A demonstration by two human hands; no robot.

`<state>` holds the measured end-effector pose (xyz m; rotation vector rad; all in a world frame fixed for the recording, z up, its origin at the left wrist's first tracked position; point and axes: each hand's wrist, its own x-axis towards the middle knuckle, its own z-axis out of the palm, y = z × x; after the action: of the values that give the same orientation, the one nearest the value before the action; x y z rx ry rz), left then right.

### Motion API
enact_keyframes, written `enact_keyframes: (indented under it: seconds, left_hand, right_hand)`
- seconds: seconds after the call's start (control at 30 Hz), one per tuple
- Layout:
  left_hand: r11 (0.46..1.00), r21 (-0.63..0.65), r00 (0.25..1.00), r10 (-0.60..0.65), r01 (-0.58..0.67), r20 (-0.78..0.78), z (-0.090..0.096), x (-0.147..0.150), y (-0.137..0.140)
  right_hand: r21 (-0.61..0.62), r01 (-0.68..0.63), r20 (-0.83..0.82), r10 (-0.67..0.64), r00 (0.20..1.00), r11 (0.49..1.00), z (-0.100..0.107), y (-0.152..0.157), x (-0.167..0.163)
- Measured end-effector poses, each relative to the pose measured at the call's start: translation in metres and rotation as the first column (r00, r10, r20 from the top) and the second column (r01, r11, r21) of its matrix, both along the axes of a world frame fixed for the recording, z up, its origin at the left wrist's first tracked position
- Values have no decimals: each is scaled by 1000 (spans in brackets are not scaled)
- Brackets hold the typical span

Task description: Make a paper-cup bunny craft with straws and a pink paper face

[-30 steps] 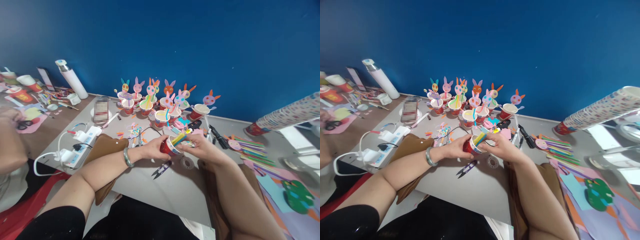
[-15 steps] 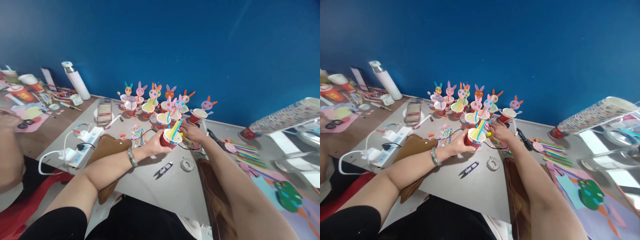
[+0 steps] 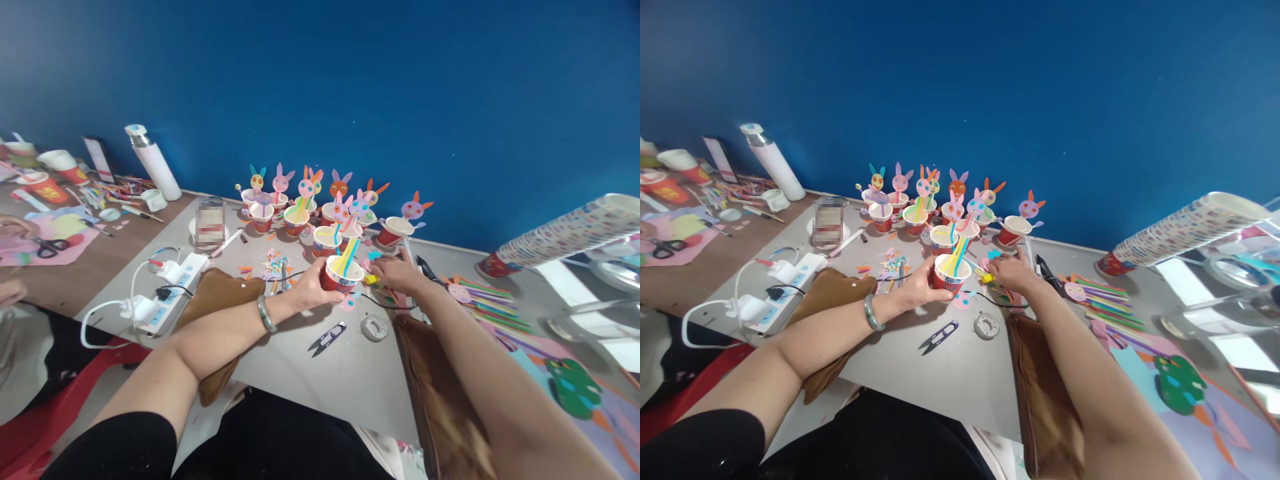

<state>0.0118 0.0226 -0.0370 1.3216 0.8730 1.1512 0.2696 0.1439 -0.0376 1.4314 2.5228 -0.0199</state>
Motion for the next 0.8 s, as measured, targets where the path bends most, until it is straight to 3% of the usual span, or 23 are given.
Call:
enact_keyframes:
  seconds: [0.23, 0.3, 0.33, 0.37, 0.43, 0.5, 0.57, 0.63, 0.8]
  left_hand:
    - [999, 45, 1000, 21, -20, -4, -5, 1, 1]
    - [997, 72, 999, 26, -25, -18, -7, 2, 1]
    - [996, 87, 1000, 25, -23, -20, -7, 2, 1]
    - [995, 101, 1000, 20, -18, -18, -8, 2, 1]
    - [991, 132, 1000, 6, -4, -17, -9, 2, 0]
    - [983, 184, 1000, 0, 4, -24, -9, 3, -1]
    - [967, 256, 999, 2, 8, -39, -9, 5, -3]
    - [951, 309, 999, 4, 11, -48, -8, 6, -6]
    - [952, 302, 994, -19, 50, -106, -5, 10, -13]
  right_hand:
    - [60, 77, -17, -76, 997, 995, 8, -10, 5]
    - [140, 99, -133, -80, 988, 985, 17, -18, -1]
    - [186, 147, -317, -82, 945, 971, 22, -23, -5]
    - [176, 184, -515, -69, 855, 967, 27, -30, -11]
    - [34, 221, -822, -99, 561, 975, 37, -46, -23]
    - [-127, 97, -946, -150, 286, 987, 44, -63, -35]
    - [-182, -47, -969, -171, 177, 982, 48, -77, -43]
    - [-148, -65, -975, -134, 177, 987, 49, -87, -47]
    - [80, 6, -937, 74, 340, 997, 57, -104, -46]
